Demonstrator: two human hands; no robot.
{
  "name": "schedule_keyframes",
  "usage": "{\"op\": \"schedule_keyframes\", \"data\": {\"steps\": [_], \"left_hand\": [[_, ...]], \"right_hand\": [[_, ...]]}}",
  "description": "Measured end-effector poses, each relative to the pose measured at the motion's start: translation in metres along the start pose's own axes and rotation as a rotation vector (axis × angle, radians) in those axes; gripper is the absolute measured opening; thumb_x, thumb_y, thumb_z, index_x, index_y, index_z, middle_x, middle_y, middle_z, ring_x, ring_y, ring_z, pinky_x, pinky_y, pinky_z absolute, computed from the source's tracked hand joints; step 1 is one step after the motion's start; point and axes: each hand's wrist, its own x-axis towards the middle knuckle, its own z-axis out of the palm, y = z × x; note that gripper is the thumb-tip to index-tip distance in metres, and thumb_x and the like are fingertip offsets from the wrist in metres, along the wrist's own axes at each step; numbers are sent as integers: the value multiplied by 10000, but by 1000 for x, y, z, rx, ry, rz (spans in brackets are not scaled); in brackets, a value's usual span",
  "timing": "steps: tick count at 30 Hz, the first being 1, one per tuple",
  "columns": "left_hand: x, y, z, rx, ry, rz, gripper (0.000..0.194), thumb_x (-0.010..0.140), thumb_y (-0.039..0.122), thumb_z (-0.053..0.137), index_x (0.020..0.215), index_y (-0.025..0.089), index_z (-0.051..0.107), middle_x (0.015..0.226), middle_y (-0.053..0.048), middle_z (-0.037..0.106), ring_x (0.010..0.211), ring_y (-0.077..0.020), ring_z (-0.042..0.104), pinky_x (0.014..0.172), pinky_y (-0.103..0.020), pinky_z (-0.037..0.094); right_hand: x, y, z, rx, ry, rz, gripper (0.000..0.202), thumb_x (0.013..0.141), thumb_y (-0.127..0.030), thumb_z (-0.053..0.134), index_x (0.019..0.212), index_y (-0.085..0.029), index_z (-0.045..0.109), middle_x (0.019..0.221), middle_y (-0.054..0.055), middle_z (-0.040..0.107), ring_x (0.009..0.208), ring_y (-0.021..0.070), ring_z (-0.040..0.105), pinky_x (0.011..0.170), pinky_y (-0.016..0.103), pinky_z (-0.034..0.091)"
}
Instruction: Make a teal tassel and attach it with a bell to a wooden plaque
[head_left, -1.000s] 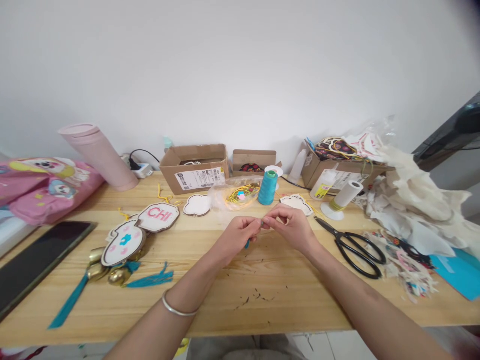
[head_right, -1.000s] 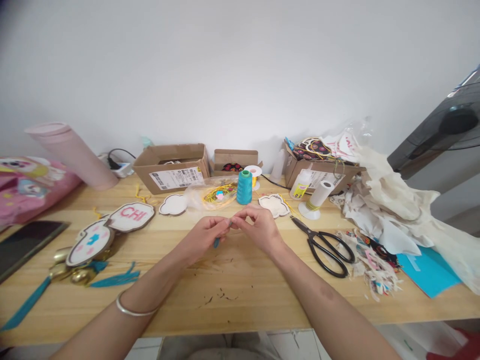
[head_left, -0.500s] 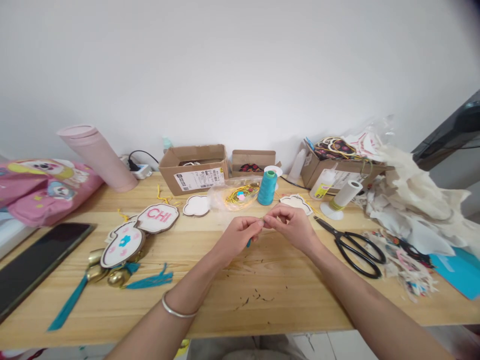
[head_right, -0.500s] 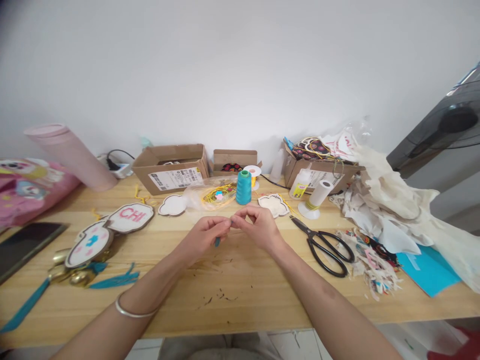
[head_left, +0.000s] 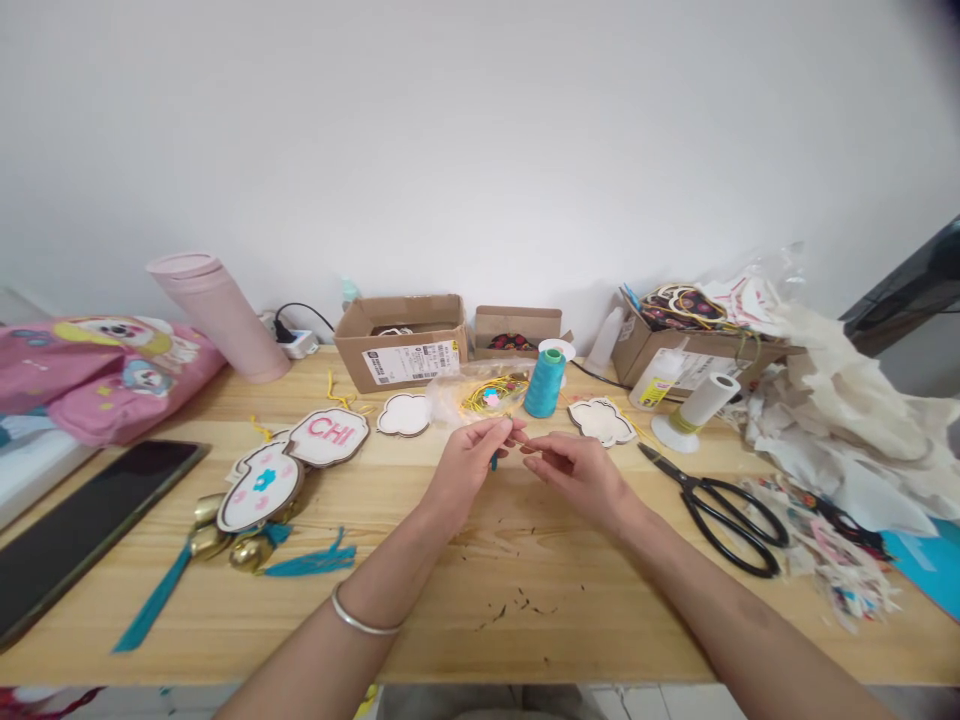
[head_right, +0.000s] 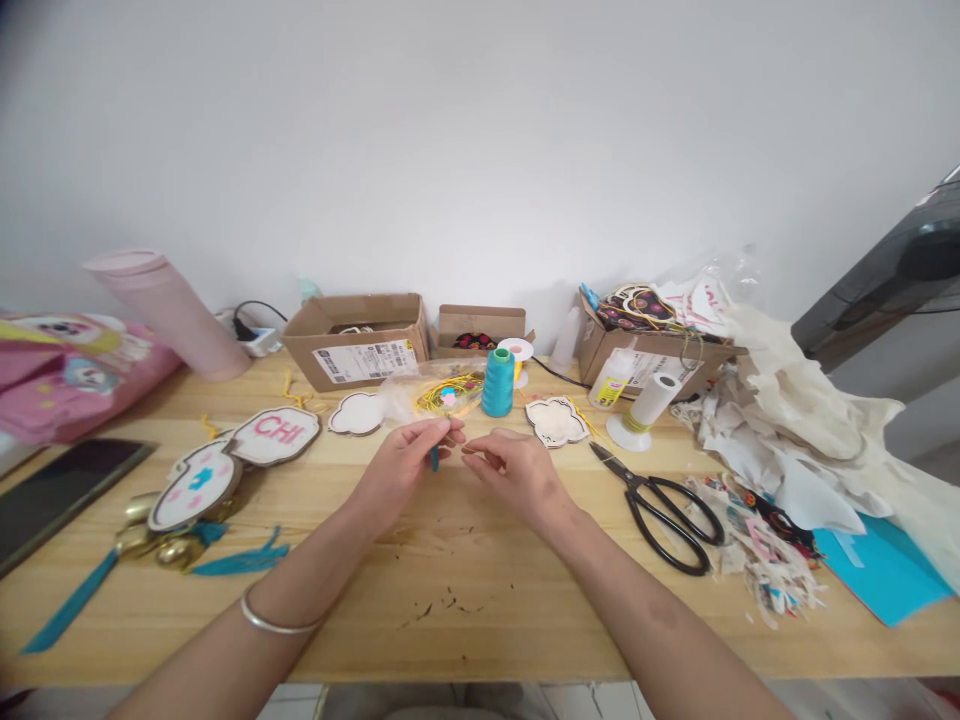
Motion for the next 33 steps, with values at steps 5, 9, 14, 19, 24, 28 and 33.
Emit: {"op": "schedule_keyframes", "data": {"steps": [5, 9, 14, 19, 24, 28, 33], "left_hand": [[2, -1, 0, -187, -33, -124, 255, 730, 345, 551, 838, 142, 661, 797, -57, 621, 718, -105, 487, 683, -232, 371], [1, 2, 2, -393, -41, -238, 187, 704, 297, 594, 815, 162, 662, 742, -19, 592, 662, -76, 487, 641, -210, 381], [1, 0, 4, -305, -34, -200, 218, 684, 317, 613, 800, 141, 671, 729, -23, 572, 680, -80, 482, 638, -198, 379], [-2, -1, 5, -195, -140, -172, 245, 686, 346, 602, 729, 113, 662, 679, -27, 554, 634, -82, 445, 596, -206, 355], [-4, 0, 5, -160, -254, -175, 246, 693, 349, 589, 618, 117, 619, 616, 2, 510, 603, -75, 427, 636, -224, 372], [-3, -2, 4, -88, -277, -130, 246, 692, 361, 581, 632, 124, 612, 595, 24, 481, 598, -76, 424, 696, -251, 392], [-4, 1, 5, 82, -251, -58, 269, 719, 360, 532, 590, 130, 589, 562, 24, 494, 606, -94, 453, 668, -244, 389]], "right_hand": [[0, -4, -9, -209, 131, -157, 207, 796, -273, 491, 800, -183, 677, 567, 11, 507, 525, 93, 449, 482, 206, 335], [0, -7, -11, -253, 150, -196, 208, 799, -268, 493, 770, -179, 678, 562, 10, 507, 521, 89, 457, 484, 199, 341], [0, -9, -12, -290, 215, -209, 198, 790, -272, 512, 762, -191, 690, 548, 6, 511, 496, 81, 460, 466, 197, 326], [-1, -11, -15, -287, 239, -160, 201, 780, -315, 523, 769, -226, 703, 505, -3, 489, 469, 84, 436, 447, 210, 297], [0, -10, -17, -114, 163, -42, 201, 771, -321, 529, 764, -217, 701, 542, 6, 558, 492, 91, 454, 466, 211, 319], [1, -7, -16, -17, 127, 34, 194, 755, -319, 547, 779, -204, 701, 532, 0, 554, 482, 86, 430, 458, 210, 314], [2, -5, -13, 33, 127, 84, 182, 740, -306, 562, 761, -195, 704, 541, -2, 574, 476, 82, 416, 452, 209, 315]]}}
